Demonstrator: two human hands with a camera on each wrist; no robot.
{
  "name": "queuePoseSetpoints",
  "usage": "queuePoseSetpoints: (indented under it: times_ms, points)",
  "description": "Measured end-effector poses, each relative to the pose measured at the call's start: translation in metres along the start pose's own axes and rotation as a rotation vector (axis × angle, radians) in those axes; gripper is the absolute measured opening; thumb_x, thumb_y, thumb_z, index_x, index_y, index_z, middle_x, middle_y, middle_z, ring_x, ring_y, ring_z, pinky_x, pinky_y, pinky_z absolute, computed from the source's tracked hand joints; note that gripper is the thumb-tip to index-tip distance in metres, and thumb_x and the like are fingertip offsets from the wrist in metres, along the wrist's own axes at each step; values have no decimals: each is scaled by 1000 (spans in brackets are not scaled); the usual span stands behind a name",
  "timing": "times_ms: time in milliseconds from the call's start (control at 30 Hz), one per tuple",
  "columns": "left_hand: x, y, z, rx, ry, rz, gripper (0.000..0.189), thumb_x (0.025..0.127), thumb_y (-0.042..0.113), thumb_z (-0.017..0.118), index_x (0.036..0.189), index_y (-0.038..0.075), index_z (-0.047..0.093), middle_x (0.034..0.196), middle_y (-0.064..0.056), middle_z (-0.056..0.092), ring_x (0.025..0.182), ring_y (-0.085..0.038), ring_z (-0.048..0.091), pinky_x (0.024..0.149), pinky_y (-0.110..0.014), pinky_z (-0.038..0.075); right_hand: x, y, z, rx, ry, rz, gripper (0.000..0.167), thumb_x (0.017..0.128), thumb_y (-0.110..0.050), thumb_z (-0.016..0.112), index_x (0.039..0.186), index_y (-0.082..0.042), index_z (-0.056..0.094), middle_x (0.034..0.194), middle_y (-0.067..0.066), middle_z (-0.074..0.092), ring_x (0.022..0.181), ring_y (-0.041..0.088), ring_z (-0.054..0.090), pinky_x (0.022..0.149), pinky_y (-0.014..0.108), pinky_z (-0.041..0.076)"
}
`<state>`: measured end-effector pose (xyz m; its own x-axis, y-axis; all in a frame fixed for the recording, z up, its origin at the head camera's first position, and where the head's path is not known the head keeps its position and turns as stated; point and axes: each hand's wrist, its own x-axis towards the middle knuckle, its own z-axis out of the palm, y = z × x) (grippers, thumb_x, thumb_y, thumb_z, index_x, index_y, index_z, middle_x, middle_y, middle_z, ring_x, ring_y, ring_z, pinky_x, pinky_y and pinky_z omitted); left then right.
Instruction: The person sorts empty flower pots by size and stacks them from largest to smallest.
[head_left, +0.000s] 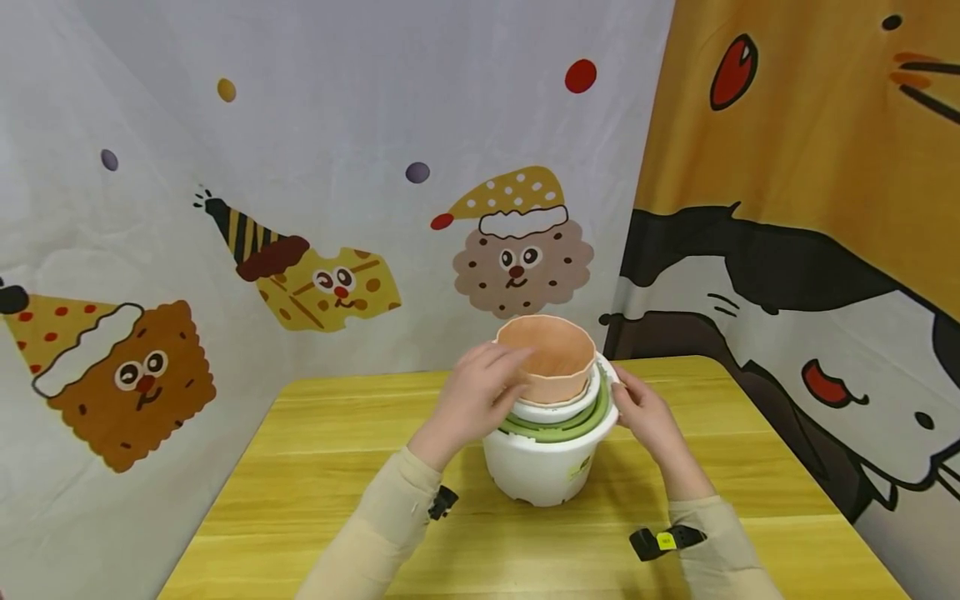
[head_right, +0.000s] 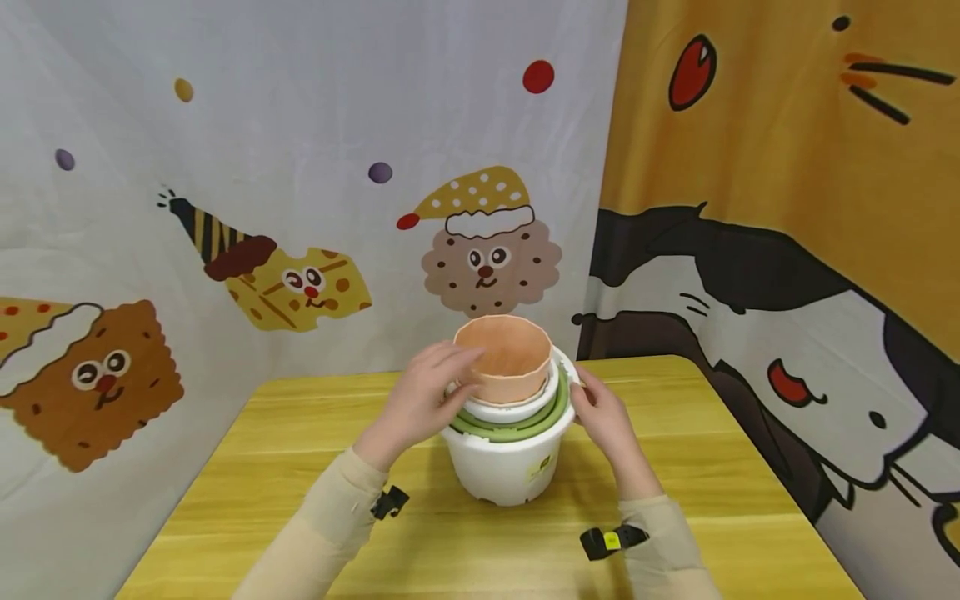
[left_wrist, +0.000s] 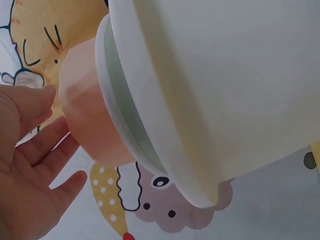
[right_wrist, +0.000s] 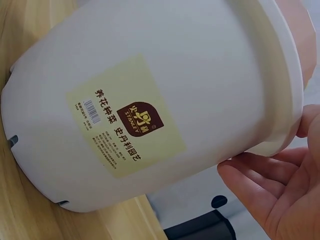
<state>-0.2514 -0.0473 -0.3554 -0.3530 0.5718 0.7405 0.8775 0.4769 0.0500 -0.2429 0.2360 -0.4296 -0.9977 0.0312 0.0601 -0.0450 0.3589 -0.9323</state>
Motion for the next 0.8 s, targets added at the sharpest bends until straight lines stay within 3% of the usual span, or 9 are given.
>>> queuePoseSetpoints:
  times_ms: [333,633,800]
  points:
    - [-19,-2,-17,-5,-14,-134,53,87,10,76,136,4,57,124,-11,64,116,-27,57,104,-40,43,-11,-5,-1,-61,-7,-67,57,105,-30,45,155,-5,30,136,28,53,117,35,57,93,38,53]
    - [-43,-10,-24,-22,32,-231,52,86,7,76,134,-1,58,124,-15,63,116,-31,56,100,-45,46,-23,-8,-5,-158,19,-94,61,104,-35,49,154,-4,32,138,26,53,125,41,52,100,54,46]
    - [-58,-15,-25,-12,36,-278,52,87,8,75,135,0,56,126,-15,62,117,-31,56,101,-45,45,-29,-8,-6,-198,52,-123,63,103,-38,50,154,-5,33,141,24,52,127,43,50,100,56,44]
